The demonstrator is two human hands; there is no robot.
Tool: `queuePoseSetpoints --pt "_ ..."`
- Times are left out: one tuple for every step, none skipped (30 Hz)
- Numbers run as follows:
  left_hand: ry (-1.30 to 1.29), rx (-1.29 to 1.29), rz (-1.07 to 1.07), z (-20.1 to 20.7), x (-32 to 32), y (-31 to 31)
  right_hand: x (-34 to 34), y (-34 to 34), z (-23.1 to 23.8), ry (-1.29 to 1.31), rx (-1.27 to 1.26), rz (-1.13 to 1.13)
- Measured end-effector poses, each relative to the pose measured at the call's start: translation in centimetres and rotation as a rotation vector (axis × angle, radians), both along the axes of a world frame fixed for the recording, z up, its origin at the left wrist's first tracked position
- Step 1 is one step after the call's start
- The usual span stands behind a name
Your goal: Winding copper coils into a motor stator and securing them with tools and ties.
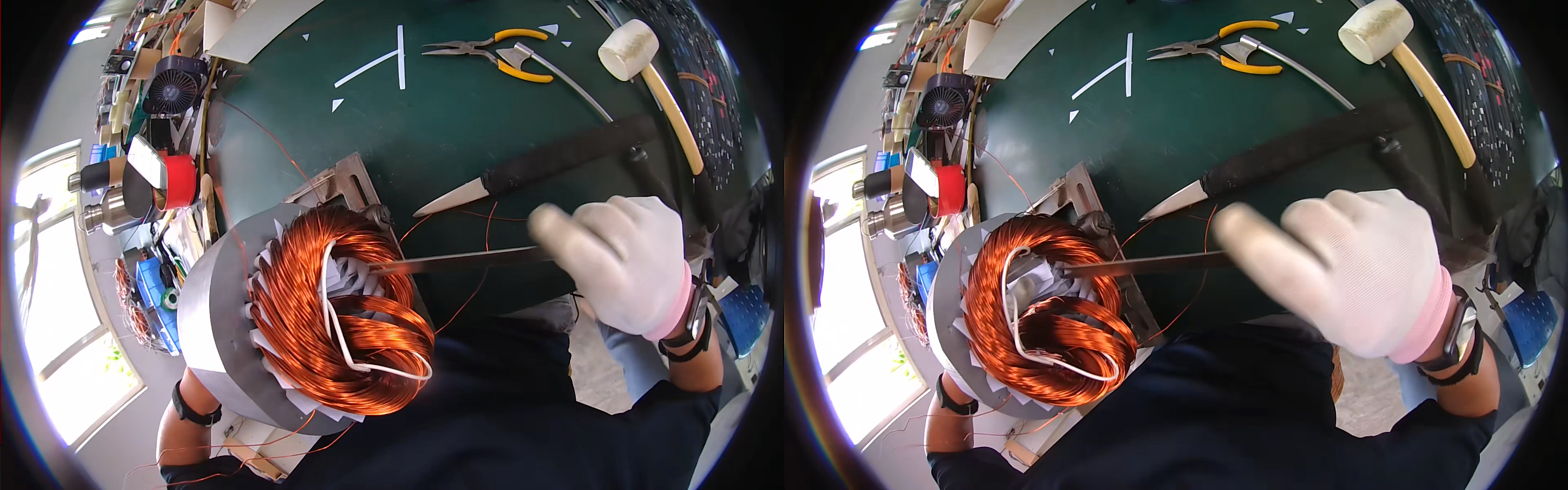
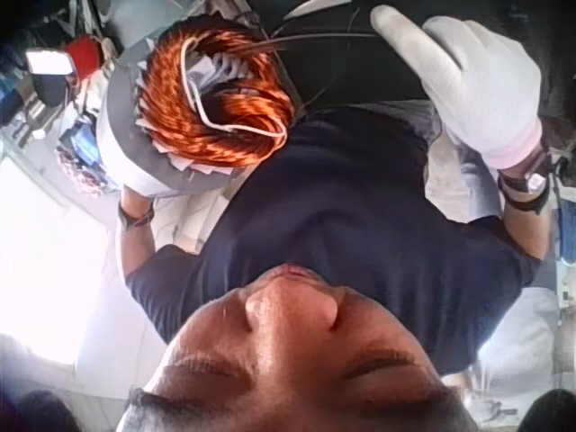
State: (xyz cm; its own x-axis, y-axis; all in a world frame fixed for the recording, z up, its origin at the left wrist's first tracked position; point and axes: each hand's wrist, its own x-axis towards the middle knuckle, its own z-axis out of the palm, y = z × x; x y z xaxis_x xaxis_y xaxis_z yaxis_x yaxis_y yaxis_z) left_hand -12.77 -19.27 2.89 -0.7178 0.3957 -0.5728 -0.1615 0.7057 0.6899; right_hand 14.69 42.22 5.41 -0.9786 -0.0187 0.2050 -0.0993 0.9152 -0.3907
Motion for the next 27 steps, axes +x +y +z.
queuePoseSetpoints --pt "-0.008 0.0 -0.006 1.2 0.5 -0.8 -0.3 -0.1 0.6 0.004 0.079 0.109" --pt "-0.015 -0.002 -0.01 0.8 0.9 -1.0 -0.6 -0.4 0.9 0.008 0.156 0.22" --pt "-0.021 -0.015 -0.023 2.5 1.0 -2.8 -0.6 -0.3 0.7 0.007 0.14 0.209" --pt "-0.028 -0.019 -0.029 5.1 1.7 -6.3 -0.9 -0.5 0.6 0.016 0.17 0.201" --pt "-0.036 -0.024 -0.035 6.5 2.0 -9.4 -1.2 -0.8 0.4 0.023 0.198 0.193" --pt "-0.041 -0.028 -0.031 6.8 2.3 -9.9 -1.8 -1.2 0.3 0.035 0.228 0.195" --pt "-0.044 -0.035 -0.025 7.4 2.5 -10.1 -2.3 -1.7 0.4 0.054 0.183 0.148" --pt "-0.049 -0.042 -0.021 8.2 2.8 -10.2 -2.7 -2.0 0.4 0.055 0.173 0.153" --pt "-0.055 -0.049 -0.02 8.5 2.9 -10.1 -3.1 -2.1 0.5 0.061 0.143 0.147" --pt "-0.062 -0.056 -0.02 8.5 2.9 -9.9 -3.4 -2.1 0.6 0.067 0.113 0.139" --pt "-0.066 -0.065 -0.004 3.3 3.6 -0.4 -4.0 -2.6 0.8 0.067 0.085 0.162" --pt "-0.077 -0.082 -0.018 5.9 3.5 -3.1 -3.8 -2.0 0.9 0.061 0.065 0.149" --pt "-0.071 -0.101 0.004 3.9 2.0 1.2 -4.4 -2.1 1.4 0.106 0.12 0.206" --pt "-0.075 -0.12 0.009 5.1 2.6 0.4 -4.8 -2.1 1.3 0.141 0.175 0.247" --pt "-0.055 -0.15 0.045 4.8 0.5 2.2 -5.3 -2.9 1.0 -0.008 0.097 0.145" --pt "-0.074 -0.119 0.01 1.9 -0.3 5.4 -5.3 -3.7 1.5 -0.029 0.126 0.115" --pt "-0.084 -0.128 -0.001 4.7 1.6 2.8 -5.7 -4.5 0.1 0.017 0.049 0.099" --pt "-0.093 -0.137 -0.012 5.9 1.0 0.9 -6.1 -5.1 -1.1 0.065 -0.027 0.084" --pt "-0.102 -0.129 -0.035 7.1 2.9 -0.5 -6.3 -5.5 -1.3 0.082 0.011 0.071" --pt "-0.092 -0.138 -0.026 7.7 3.7 -0.4 -6.7 -5.3 -1.9 0.097 0.0 0.079" --pt "-0.082 -0.147 -0.015 8.0 5.4 0.0 -7.0 -5.4 -2.5 0.14 -0.062 0.07" --pt "-0.081 -0.148 -0.003 6.7 5.4 1.6 -7.1 -5.9 -2.4 0.173 -0.117 0.062" --pt "-0.081 -0.148 -0.003 4.7 3.7 4.8 -7.5 -5.8 -1.6 0.144 -0.202 0.13" --pt "-0.077 -0.151 0.002 3.8 2.9 6.4 -8.2 -6.5 -1.7 0.152 -0.208 0.137" --pt "-0.082 -0.142 -0.01 5.4 3.8 6.7 -8.9 -7.5 -2.2 0.165 -0.256 0.215" --pt "-0.089 -0.133 -0.023 2.9 2.6 7.9 -9.3 -8.4 -2.7 0.178 -0.303 0.294" --pt "-0.087 -0.129 -0.039 4.2 3.4 6.7 -9.6 -8.3 -3.2 0.199 -0.353 0.369"
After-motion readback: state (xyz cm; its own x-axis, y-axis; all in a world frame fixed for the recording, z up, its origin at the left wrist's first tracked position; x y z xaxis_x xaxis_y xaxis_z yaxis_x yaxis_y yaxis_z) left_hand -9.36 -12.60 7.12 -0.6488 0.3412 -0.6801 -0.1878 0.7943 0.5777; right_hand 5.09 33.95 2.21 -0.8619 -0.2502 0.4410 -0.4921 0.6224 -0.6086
